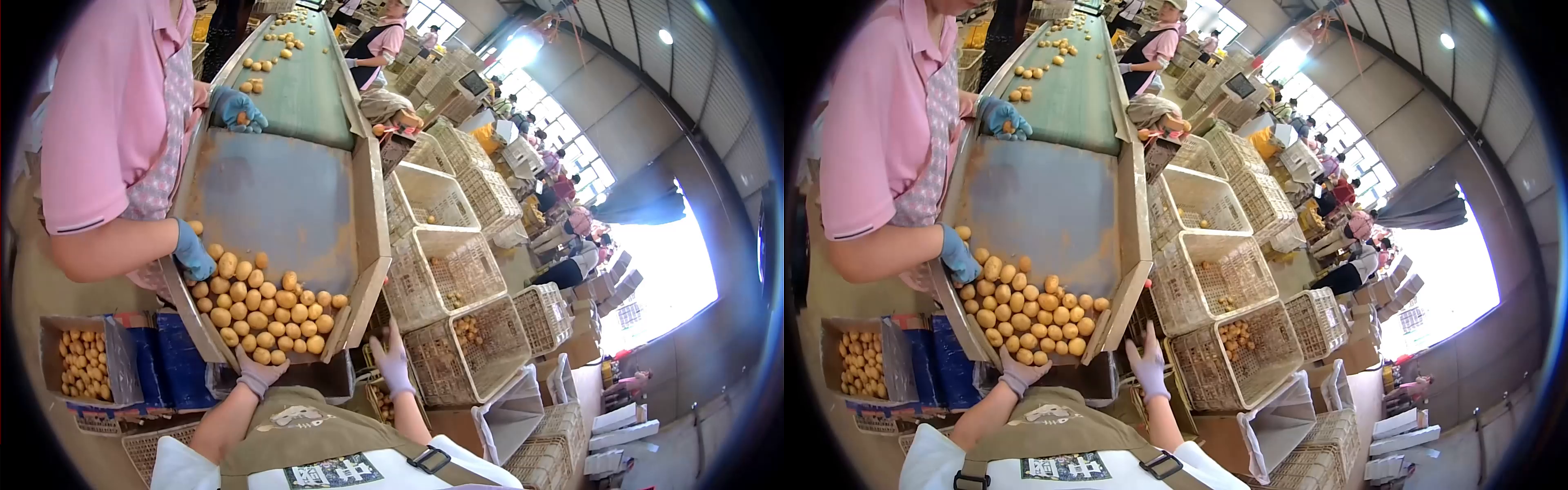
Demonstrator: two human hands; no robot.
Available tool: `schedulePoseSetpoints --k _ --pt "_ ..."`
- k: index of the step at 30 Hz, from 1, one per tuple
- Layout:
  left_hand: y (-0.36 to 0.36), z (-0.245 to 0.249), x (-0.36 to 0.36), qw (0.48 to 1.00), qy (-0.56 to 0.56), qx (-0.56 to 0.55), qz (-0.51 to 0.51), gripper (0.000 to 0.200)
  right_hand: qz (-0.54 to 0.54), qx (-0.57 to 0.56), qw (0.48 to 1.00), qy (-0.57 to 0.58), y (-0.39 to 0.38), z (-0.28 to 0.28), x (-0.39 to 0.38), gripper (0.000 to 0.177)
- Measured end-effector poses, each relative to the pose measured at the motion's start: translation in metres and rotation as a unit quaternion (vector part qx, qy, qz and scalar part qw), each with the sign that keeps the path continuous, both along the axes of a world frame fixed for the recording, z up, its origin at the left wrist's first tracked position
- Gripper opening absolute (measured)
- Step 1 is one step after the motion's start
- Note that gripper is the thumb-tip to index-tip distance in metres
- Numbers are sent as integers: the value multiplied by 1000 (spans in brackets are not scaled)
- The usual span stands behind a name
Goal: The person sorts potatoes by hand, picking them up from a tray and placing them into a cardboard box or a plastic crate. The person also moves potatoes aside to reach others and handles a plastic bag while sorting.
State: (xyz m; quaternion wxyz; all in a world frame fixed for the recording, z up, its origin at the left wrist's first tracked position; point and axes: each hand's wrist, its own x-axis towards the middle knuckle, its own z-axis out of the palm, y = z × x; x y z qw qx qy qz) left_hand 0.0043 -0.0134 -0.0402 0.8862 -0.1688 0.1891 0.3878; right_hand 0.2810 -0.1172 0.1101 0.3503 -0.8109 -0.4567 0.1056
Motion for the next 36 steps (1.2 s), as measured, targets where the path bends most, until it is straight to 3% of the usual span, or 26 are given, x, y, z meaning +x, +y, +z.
schedulePoseSetpoints --k 1,2,3,5,6,7,8,9,10,11,12,13,15,17,18,19,20,23,27,31,32,36 --pt "-7 -11 3 999 37 31 1 81 46 86 987 127 22 -2 -4 81" --pt "-7 -18 2 995 74 67 4 81 78 95 984 127 45 35 -28 87" --pt "-7 1 -2 999 50 12 8 80 102 87 987 90 63 59 -42 90" --pt "-7 2 -3 998 32 59 5 80 203 215 950 97 94 100 -66 95" --pt "-6 -12 -1 981 107 163 -20 82 243 277 922 118 108 114 -73 97" --pt "-9 -27 -1 911 227 342 -41 84 252 285 921 88 119 136 -81 97" --pt "-12 -39 -1 799 357 483 -34 88 257 281 921 80 131 150 -86 97" --pt "-12 -42 -2 729 419 541 -22 86 262 276 922 73 143 163 -92 97" --pt "-9 -40 2 728 425 537 -17 84 290 303 903 93 146 166 -96 100" --pt "-10 -38 3 754 416 509 -13 83 316 311 883 157 134 178 -110 104" --pt "-12 -37 3 793 394 464 -7 81 345 340 861 157 134 166 -113 97" --pt "-14 -37 6 847 351 400 -2 80 334 328 874 131 127 154 -116 81" --pt "-14 -36 11 922 267 279 17 78 292 104 949 62 108 123 -113 59" --pt "-14 -41 13 964 200 175 27 77 333 88 931 -116 90 62 -93 46" --pt "-13 -44 14 982 151 105 31 77 341 70 934 -79 72 41 -87 38" --pt "-6 0 3 997 45 -59 27 79 350 75 929 -98 56 31 -84 37" --pt "-6 0 5 994 30 -97 30 79 346 34 934 -78 46 21 -83 36" --pt "-8 -1 12 993 32 -109 39 81 334 -35 935 -113 40 11 -91 34" --pt "-17 -5 12 994 56 -92 21 89 388 -21 913 -127 53 -10 -109 34" --pt "-19 -17 7 997 34 -66 1 77 375 -77 918 -101 63 -18 -115 35" --pt "-19 -15 7 993 53 -102 2 73 368 -100 919 -104 63 -26 -110 37" --pt "-23 -14 -1 996 71 -56 -25 74 387 -184 887 -170 62 -48 -93 44"
